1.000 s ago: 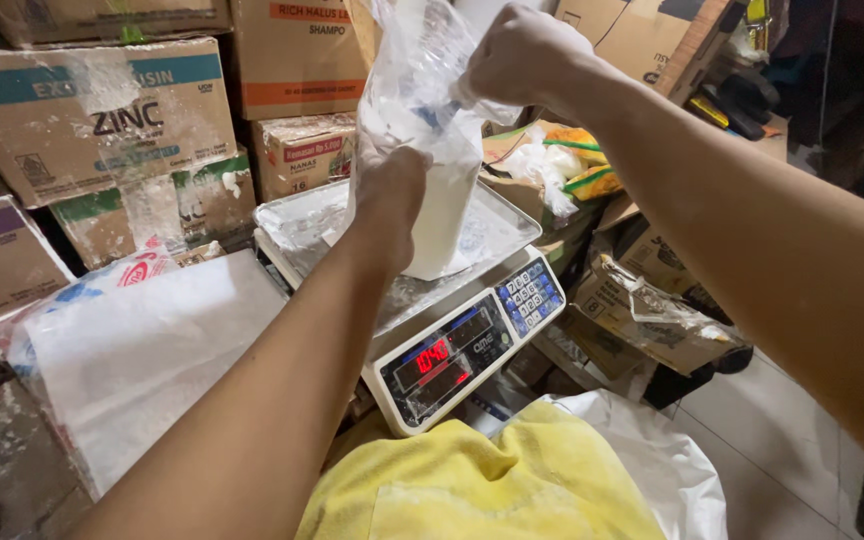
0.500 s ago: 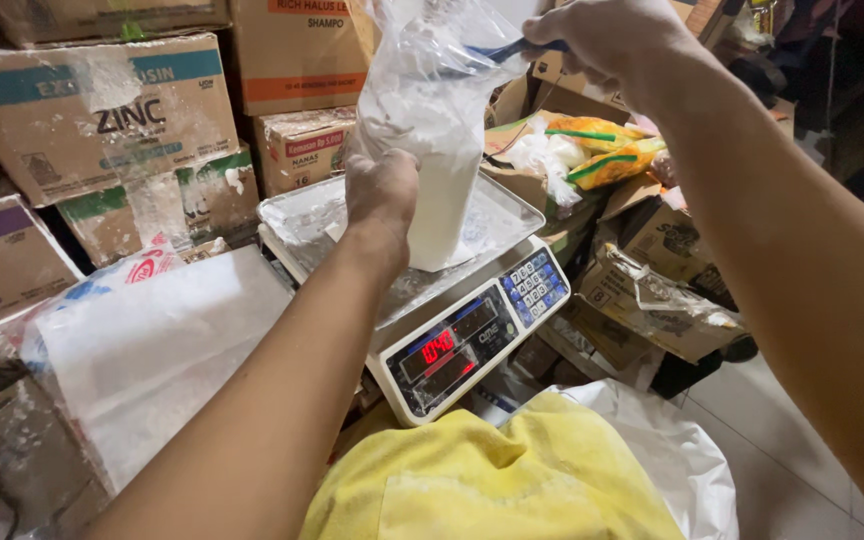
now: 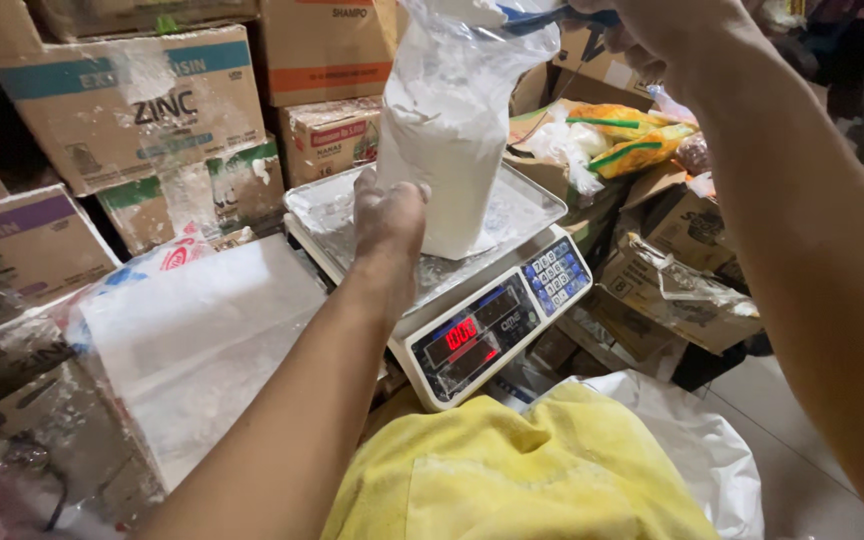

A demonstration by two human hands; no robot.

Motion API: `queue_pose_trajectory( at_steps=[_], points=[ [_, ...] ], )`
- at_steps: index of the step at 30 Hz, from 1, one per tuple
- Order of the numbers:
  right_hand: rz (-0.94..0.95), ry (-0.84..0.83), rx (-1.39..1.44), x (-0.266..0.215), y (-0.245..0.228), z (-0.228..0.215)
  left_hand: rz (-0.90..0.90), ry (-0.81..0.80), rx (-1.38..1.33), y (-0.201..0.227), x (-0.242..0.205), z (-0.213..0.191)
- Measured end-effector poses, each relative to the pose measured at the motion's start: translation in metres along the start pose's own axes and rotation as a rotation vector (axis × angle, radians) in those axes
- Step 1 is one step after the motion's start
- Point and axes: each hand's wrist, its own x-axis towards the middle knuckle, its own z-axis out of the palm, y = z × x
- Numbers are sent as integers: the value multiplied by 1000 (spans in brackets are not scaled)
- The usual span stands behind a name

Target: The person scoops white powder from a large sack into a plastic bag using a blue scoop, places the bag on a digital scale, adjusts the amount to reach a target weight, and ties the bag closed. The process is repeated for multiple bags.

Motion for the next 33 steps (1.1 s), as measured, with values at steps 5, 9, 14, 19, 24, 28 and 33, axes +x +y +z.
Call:
queue_pose_trajectory(
  at_steps=[5,9,14,19,24,28,33],
  points=[
    [71,40,38,-5,-6,4,-8,-17,-20,3,-4,-3],
    [46,42,30,-8,-6,0,10,3,34,2,-4,-2],
    [49,79,77,-5,-3,-5,39,-46,-55,-10,-11,7],
    [25,68,218,-8,8,-24,-256,-172,-180,-9,-4,40],
    [102,180,189,-28,14,-48,-441,-345,-660,-15,-1,84],
    [99,193,227,-53,29,-67,-483,-380,-797,-26,0,121],
    [117,232,283,-82,75,-89,-570,-271,-927,-57,-2,155]
  ],
)
